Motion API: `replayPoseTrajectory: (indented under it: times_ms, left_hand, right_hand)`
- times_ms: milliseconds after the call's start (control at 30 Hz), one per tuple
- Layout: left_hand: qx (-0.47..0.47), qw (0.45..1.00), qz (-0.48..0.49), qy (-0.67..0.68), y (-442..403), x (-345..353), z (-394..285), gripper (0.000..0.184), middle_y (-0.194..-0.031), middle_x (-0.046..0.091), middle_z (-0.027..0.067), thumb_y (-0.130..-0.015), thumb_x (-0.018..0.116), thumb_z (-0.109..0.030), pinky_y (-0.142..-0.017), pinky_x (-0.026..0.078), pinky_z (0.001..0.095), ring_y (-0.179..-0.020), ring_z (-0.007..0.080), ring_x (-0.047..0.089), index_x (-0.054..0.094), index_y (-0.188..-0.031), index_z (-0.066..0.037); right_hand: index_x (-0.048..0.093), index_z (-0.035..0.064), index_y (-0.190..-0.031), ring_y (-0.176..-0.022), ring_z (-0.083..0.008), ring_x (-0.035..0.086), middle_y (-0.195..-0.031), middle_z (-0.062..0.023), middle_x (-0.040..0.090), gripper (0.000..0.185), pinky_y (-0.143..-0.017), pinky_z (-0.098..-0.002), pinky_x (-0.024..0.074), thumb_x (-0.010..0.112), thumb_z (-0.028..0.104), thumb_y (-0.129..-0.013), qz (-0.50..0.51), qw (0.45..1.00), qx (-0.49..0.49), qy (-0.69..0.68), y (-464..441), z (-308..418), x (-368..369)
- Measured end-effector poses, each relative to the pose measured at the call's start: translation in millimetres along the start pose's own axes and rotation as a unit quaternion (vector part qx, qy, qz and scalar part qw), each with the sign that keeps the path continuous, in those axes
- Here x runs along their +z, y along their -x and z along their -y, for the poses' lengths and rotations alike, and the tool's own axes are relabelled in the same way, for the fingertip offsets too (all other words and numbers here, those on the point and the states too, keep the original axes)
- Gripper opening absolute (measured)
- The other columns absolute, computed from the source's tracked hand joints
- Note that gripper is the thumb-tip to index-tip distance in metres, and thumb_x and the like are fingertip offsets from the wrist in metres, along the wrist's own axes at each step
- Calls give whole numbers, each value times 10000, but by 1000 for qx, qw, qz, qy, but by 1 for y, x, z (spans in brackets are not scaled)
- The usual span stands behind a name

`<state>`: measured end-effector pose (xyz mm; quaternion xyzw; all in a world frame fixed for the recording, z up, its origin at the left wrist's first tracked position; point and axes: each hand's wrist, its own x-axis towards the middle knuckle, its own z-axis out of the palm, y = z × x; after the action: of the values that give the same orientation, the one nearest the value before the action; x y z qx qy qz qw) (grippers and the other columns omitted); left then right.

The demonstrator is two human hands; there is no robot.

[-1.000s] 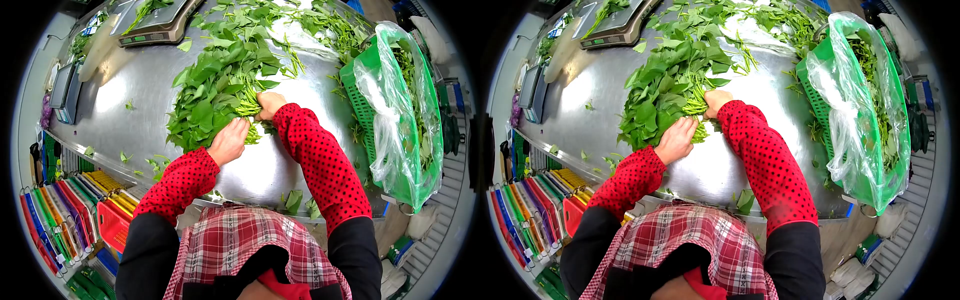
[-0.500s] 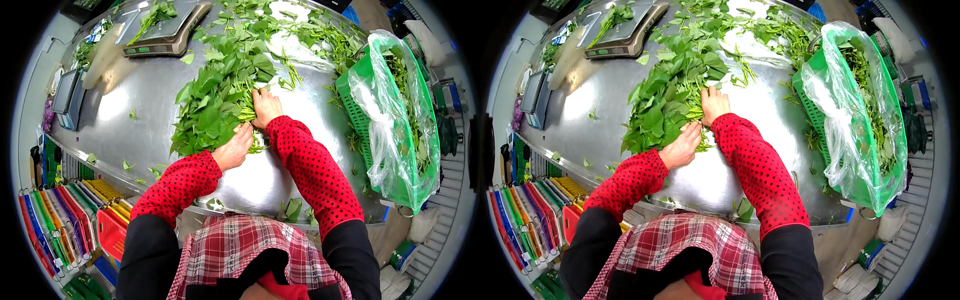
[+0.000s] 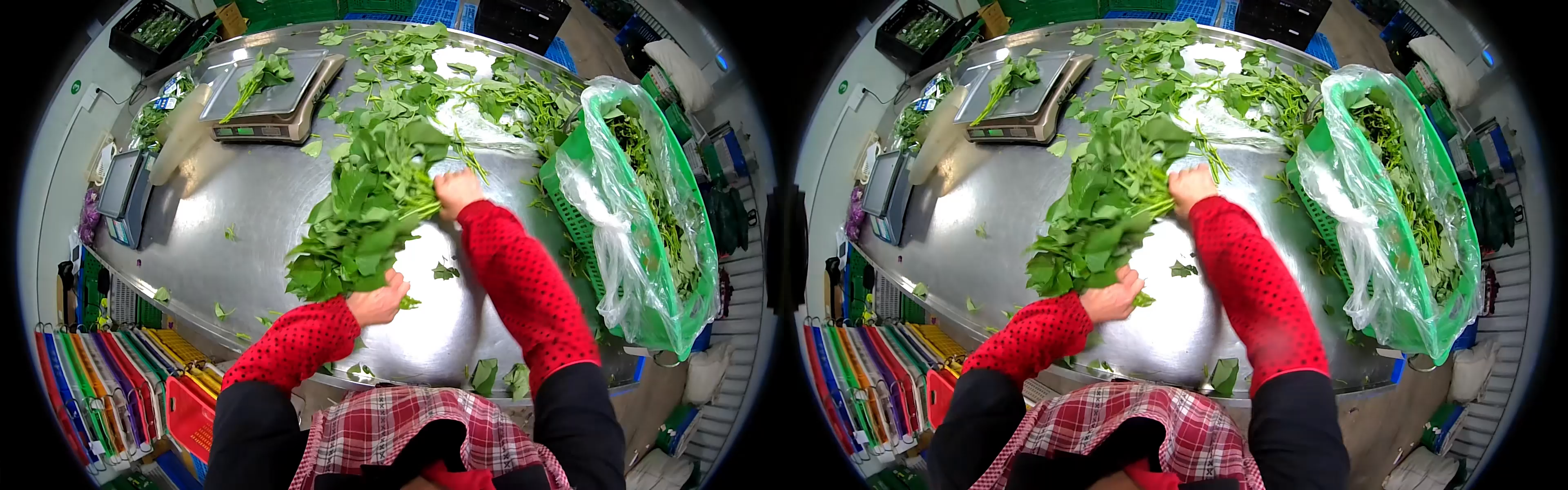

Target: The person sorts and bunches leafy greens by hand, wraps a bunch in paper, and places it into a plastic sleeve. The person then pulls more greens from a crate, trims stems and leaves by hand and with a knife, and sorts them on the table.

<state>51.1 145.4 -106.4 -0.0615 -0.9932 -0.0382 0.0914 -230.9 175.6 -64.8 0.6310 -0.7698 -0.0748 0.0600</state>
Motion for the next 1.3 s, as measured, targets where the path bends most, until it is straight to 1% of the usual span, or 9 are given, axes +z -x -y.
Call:
replayPoseTrajectory:
  times_ms: [100,267,433,567,667,733,833,1033,1300]
  left_hand:
    - [10,999,13,-39,19,0,-13,252,-807,454,86,-662,628,-212,-767,409,395,-830,257,497,499,-827,-73]
    - [-83,995,44,45,35,-11,-23,384,-841,463,129,-637,713,-263,-788,379,419,-843,300,480,506,-858,-28]
    - [-189,976,-87,61,-26,-2,-5,339,-836,488,147,-637,739,-201,-747,380,426,-831,315,480,505,-812,-28]
    - [-207,975,-14,74,-80,13,-9,411,-908,496,163,-639,737,-218,-826,389,439,-908,318,479,503,-906,-12]
    - [-216,973,-6,79,-80,21,-10,521,-950,487,165,-598,783,-279,-872,388,453,-935,330,473,486,-933,-12]
    - [-195,974,39,106,-76,0,-8,700,-1024,500,173,-534,837,-344,-928,383,458,-1005,353,485,492,-1030,9]
    - [-108,990,13,93,-71,-28,-7,854,-1127,504,191,-513,857,-381,-1001,362,457,-1117,369,475,478,-1153,39]
    - [-136,942,286,-115,-66,-43,15,1080,-1327,490,184,-569,774,-651,-1117,240,470,-1266,310,421,441,-1324,47]
    - [-101,970,212,-60,-47,-36,21,1061,-1296,493,160,-517,825,-552,-1007,328,417,-1210,289,445,452,-1337,9]
  right_hand:
    - [582,64,-885,-770,-287,650,-812,-121,657,236,-758,-430,448,661,136,-674,-127,990,-45,39,-18,-43,-45]
    - [588,41,-880,-693,-317,675,-779,-143,676,261,-625,-433,532,669,211,-700,-149,977,148,39,-27,-129,-92]
    - [633,53,-982,-815,-318,693,-887,-156,699,308,-702,-441,549,665,225,-728,29,939,339,-43,8,-100,-16]
    - [572,33,-1202,-1049,-309,643,-1120,-169,655,558,-871,-437,502,718,236,-702,189,906,363,-113,41,-82,44]
    - [484,50,-1301,-1131,-299,575,-1241,-173,582,703,-950,-437,436,758,274,-694,114,916,381,-47,76,-60,0]
    - [439,98,-1339,-1149,-300,526,-1279,-153,536,763,-971,-442,393,779,308,-690,-146,970,184,-65,116,-53,-20]
    - [598,88,-1187,-1045,-322,571,-1137,-127,607,548,-880,-415,457,747,350,-730,-90,941,260,-197,224,-33,-26]
    - [604,26,-1160,-1053,-369,570,-1121,-172,605,548,-881,-449,475,749,367,-756,142,847,485,-166,422,11,3]
    - [635,21,-1030,-848,-350,606,-926,-166,605,395,-719,-414,492,804,178,-709,39,787,545,-286,450,22,34]
